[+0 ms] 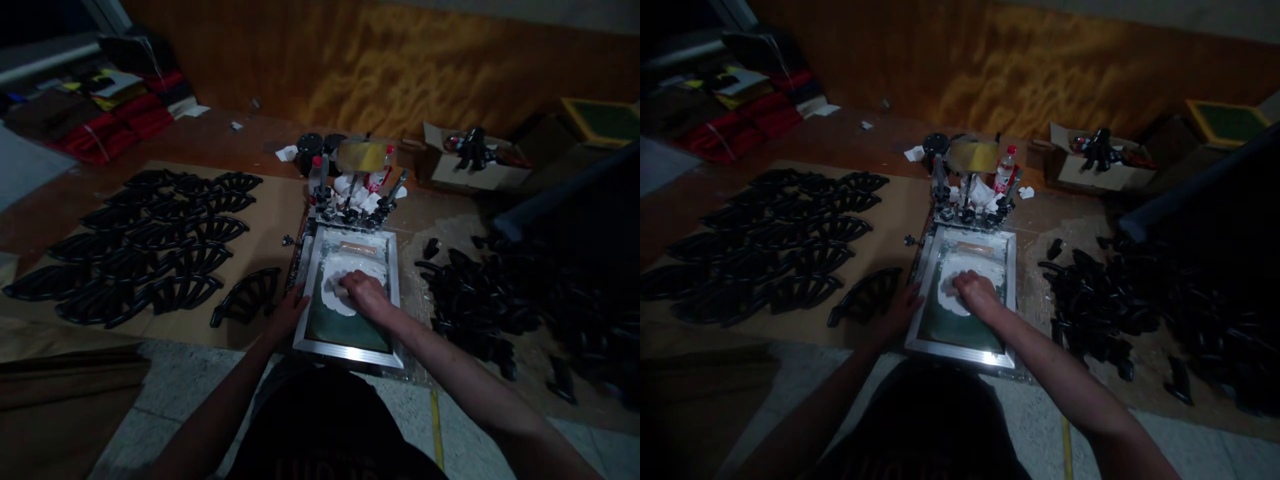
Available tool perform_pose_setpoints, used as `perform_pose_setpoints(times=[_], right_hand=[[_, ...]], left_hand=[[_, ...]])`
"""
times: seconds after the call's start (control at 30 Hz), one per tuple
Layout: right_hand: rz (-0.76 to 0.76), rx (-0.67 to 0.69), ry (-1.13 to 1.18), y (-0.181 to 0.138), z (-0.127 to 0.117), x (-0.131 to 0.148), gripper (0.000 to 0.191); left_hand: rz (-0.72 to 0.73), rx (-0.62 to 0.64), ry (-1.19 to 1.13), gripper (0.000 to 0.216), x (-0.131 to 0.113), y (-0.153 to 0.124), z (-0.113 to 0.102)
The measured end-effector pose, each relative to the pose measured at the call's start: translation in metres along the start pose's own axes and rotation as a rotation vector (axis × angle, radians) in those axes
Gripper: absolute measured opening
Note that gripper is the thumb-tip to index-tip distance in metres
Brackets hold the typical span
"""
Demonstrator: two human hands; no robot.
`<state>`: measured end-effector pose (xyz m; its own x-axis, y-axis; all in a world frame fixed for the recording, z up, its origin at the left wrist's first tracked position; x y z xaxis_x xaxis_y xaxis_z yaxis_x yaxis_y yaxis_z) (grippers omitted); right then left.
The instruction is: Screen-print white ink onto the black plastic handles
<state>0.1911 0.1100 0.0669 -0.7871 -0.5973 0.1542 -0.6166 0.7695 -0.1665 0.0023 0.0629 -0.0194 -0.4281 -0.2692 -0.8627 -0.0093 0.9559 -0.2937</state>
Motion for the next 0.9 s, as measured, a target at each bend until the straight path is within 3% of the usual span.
perform_pose_setpoints(times=[0.1,0.17,0.27,0.37,0.53,0.63,0.77,0.9], right_hand=[[-0.216,0.061,-0.001,-0.026,0.008,0.013,0.025],[-0.279,0.082,0.039,-0.029,0.004,0.013,0.025],[-0.204,-0.014,0.096,-0.018,-0.006,0.007,0.022],[-0.129,-0.167,0.057,-0.019,0.000,0.006,0.026],[-0.272,-0.174,0.094,-0.043,0.022,0.014,0.032],[-0.176,-0.188,0.192,-0.023,0.000,0.001,0.032],[0.109,-0.293,0.218,0.021,-0.056,-0.038,0.052],[0.264,-0.524,0.243,0.012,-0.102,-0.105,0.053]], left_hand=[[-0.004,-0.018,-0.008,0.052,-0.001,-0.001,0.001],[0.008,-0.034,-0.011,0.049,-0.004,-0.001,0.000],[0.006,-0.033,-0.020,0.048,-0.006,-0.003,-0.001],[-0.028,-0.033,-0.040,0.050,-0.006,-0.004,-0.002],[-0.049,-0.047,-0.099,0.050,-0.010,-0.006,-0.002],[-0.066,-0.019,-0.110,0.056,-0.017,-0.010,-0.005],[-0.057,0.022,-0.103,0.066,-0.038,-0.017,-0.020],[0.019,-0.081,-0.119,0.058,-0.078,-0.019,-0.048]])
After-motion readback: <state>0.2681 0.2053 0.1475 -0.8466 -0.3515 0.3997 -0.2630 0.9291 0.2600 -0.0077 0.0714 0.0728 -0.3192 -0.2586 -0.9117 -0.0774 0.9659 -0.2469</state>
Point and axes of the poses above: each hand's wrist, its own y-axis towards the middle knuckle, its own z-axis out of the palm, x = y × z, the point moved 7 cm from there along y, towards the middle knuckle, and after that the axes turned 1 degree about x, right-handed, at the moved point
